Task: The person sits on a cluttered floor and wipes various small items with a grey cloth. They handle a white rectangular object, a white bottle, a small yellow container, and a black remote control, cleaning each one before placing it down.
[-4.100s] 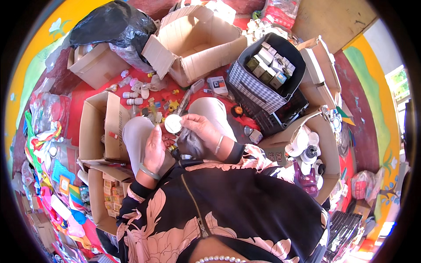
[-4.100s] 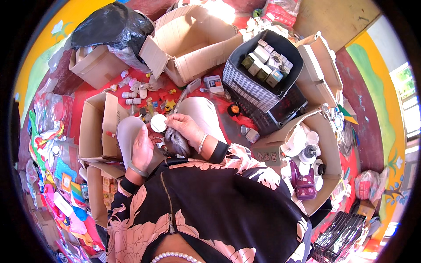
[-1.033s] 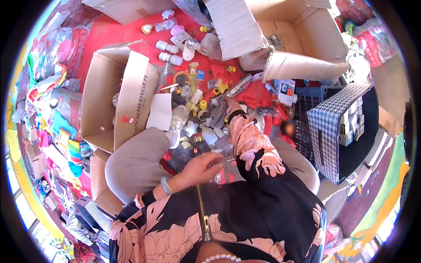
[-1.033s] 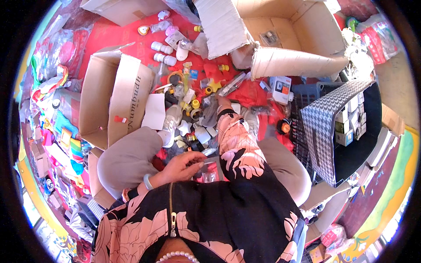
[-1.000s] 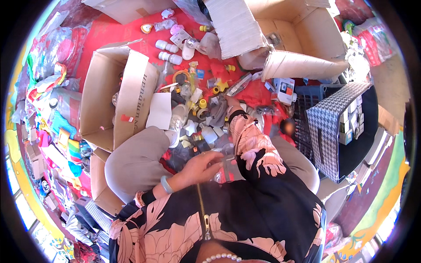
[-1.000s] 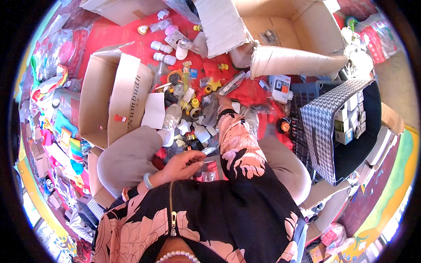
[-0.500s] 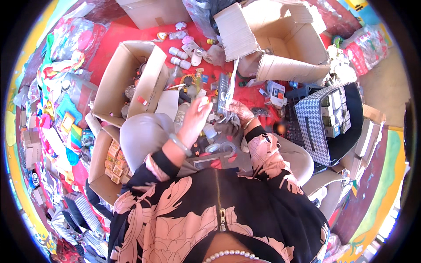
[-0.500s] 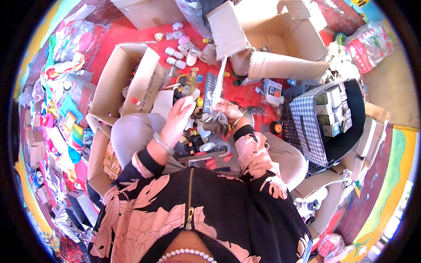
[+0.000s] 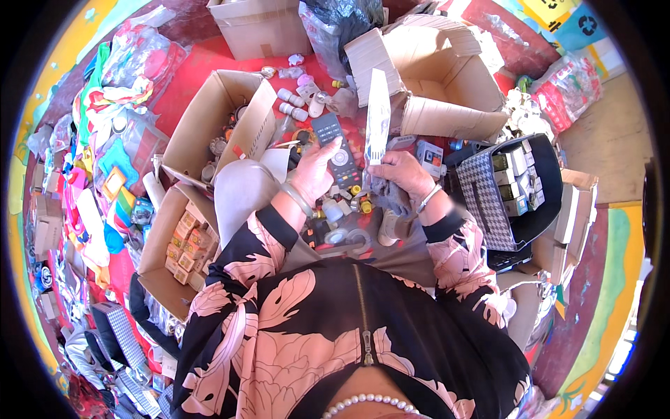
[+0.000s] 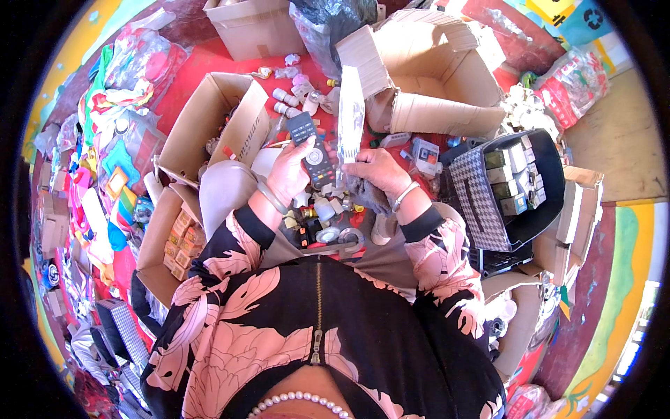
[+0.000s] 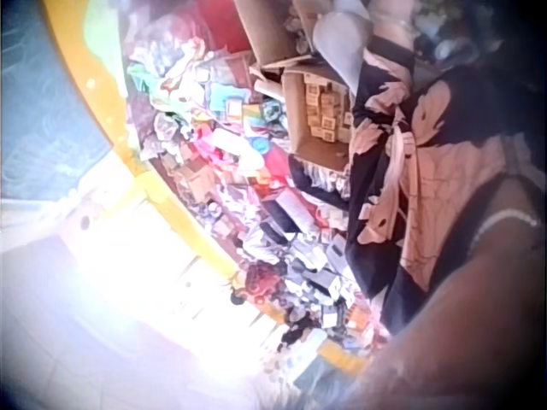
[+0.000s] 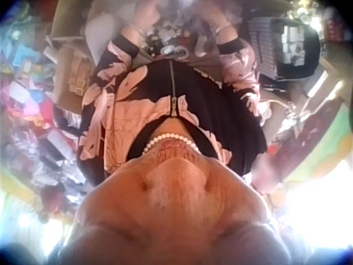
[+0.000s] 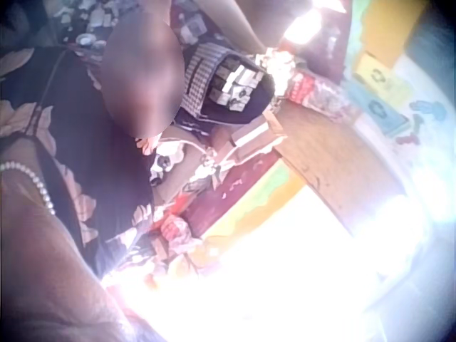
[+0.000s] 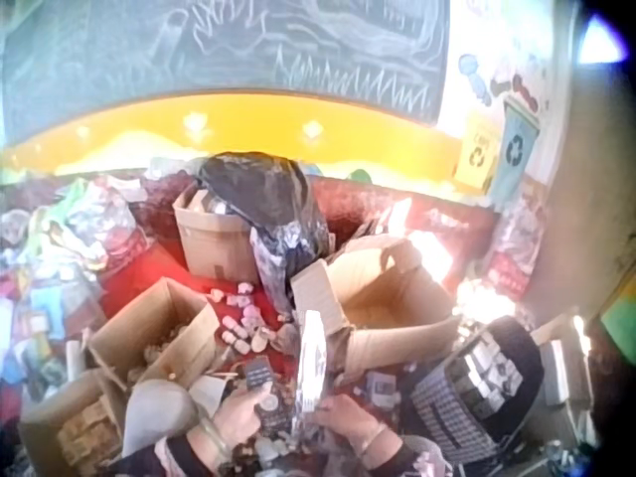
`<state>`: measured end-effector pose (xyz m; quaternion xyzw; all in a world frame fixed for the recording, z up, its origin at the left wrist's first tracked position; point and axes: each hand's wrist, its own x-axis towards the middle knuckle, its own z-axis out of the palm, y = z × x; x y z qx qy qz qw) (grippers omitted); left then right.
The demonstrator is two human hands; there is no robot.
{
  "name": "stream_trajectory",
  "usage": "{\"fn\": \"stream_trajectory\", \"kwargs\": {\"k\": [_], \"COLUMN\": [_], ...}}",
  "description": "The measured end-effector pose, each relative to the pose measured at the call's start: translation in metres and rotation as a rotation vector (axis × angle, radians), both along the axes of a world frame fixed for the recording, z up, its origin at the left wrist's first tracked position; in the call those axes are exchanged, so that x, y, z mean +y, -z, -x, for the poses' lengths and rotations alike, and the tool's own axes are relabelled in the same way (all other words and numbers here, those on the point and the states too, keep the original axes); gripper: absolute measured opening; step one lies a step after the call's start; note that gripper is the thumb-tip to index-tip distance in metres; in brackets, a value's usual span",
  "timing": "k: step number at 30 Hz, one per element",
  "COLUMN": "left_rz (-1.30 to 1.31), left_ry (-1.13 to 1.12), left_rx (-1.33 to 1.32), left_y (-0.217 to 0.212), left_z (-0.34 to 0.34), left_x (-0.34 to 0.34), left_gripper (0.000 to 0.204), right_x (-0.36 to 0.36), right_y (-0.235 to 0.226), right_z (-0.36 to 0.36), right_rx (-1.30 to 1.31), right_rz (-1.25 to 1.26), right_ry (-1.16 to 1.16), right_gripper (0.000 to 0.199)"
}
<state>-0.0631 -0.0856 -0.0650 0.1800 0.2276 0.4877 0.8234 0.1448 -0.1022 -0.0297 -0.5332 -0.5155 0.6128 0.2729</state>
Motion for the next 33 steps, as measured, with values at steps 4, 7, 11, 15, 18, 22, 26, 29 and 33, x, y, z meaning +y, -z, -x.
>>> {"fn": "stream_trajectory", "kwargs": {"k": [4, 7, 11, 15, 18, 22, 26, 29, 33], "left_rz": [0.048, 0.039, -0.093, -0.175, -0.163, -0.137, -0.107, -0.061, -0.131], "left_ry": [-0.01, -0.018, -0.094, -0.119, -0.121, -0.115, -0.084, -0.082, -0.085], "left_rx": [0.07, 0.138, 0.219, 0.212, 0.139, 0.185, 0.194, 0.187, 0.144], "left_y": [0.0, 0.013, 0.016, 0.009, 0.013, 0.004, 0.007, 0.005, -0.003], "left_z": [0.003, 0.01, 0.009, 0.002, 0.006, 0.006, 0.004, 0.006, 0.005], "left_x": [-0.003, -0.001, 0.0, -0.006, -0.005, -0.008, -0.007, -0.006, -0.009], "left_gripper": [0.019, 0.023, 0.023, 0.023, 0.028, 0.027, 0.027, 0.028, 0.027], "right_x": [-0.006, -0.003, -0.005, -0.006, -0.002, -0.001, -0.002, -0.001, -0.001], "right_y": [0.009, 0.025, 0.022, 0.02, 0.023, 0.028, 0.025, 0.028, 0.014], "right_z": [0.0, -0.002, 0.003, 0.01, 0.011, 0.013, 0.018, 0.016, 0.018], "right_rx": [0.004, -0.131, -0.348, -0.323, -0.352, -0.31, -0.285, -0.237, -0.143], "right_rz": [-0.024, -0.088, -0.168, -0.149, -0.148, -0.159, -0.133, -0.19, -0.18], "right_ry": [0.036, 0.002, -0.132, -0.257, -0.306, -0.292, -0.296, -0.268, -0.163], "right_gripper": [0.024, 0.025, 0.024, 0.024, 0.033, 0.033, 0.03, 0.027, 0.025]}}
